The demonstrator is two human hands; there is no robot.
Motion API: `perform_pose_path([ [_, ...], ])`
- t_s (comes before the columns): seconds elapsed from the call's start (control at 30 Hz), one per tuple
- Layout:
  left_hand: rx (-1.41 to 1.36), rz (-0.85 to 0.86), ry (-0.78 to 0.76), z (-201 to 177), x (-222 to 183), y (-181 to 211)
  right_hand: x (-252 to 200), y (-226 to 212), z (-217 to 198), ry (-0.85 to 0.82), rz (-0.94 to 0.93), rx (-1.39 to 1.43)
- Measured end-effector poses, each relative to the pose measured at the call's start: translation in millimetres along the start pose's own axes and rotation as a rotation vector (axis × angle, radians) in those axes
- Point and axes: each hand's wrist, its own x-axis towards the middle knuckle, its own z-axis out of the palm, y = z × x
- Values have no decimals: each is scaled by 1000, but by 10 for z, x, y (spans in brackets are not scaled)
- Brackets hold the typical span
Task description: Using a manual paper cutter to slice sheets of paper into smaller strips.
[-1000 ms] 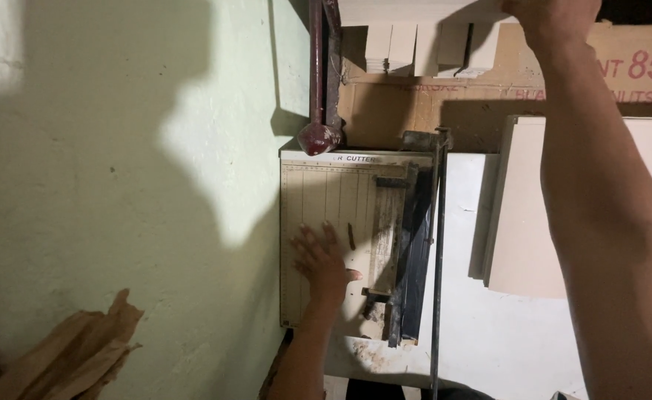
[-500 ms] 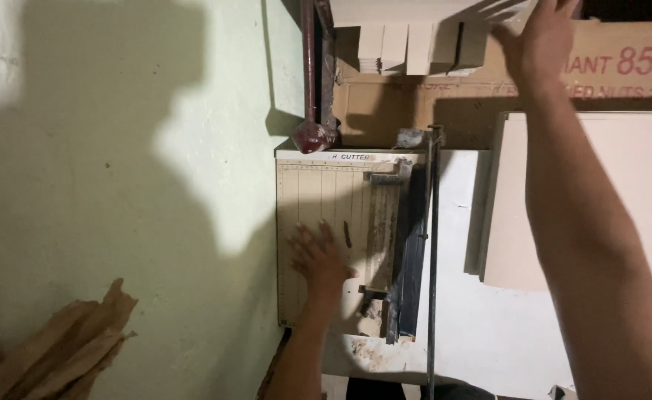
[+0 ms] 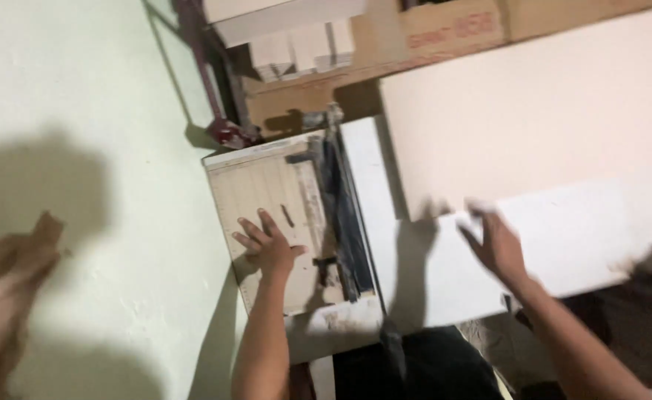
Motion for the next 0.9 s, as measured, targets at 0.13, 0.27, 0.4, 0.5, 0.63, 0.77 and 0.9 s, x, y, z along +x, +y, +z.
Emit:
perform_pose_path([
  [0.13,-38,6,-4,-30,-42,-4,-1980,721,186,-559,568,-59],
  [0.27,52,47,40,135,129,-163,-4017,1285,535,-701,804,12],
  [0.4,-15,207,287,63,-77,36,-4942,1475,774,-739,1185,102],
  [0.5,-391,430,374,-144,-676,523,-4731,1525,978,-629,1059,145],
  [0.63,-522,862,508,94,-1000,1342,-3444,1360,540,-412,791,306],
  [0.77,-590,942,459,481,-1315,2001,-2117,1317,176,-353,582,291],
  [0.9,-527,629,263,1098,-837,2376,-1290,1533,465,-450,337,-38],
])
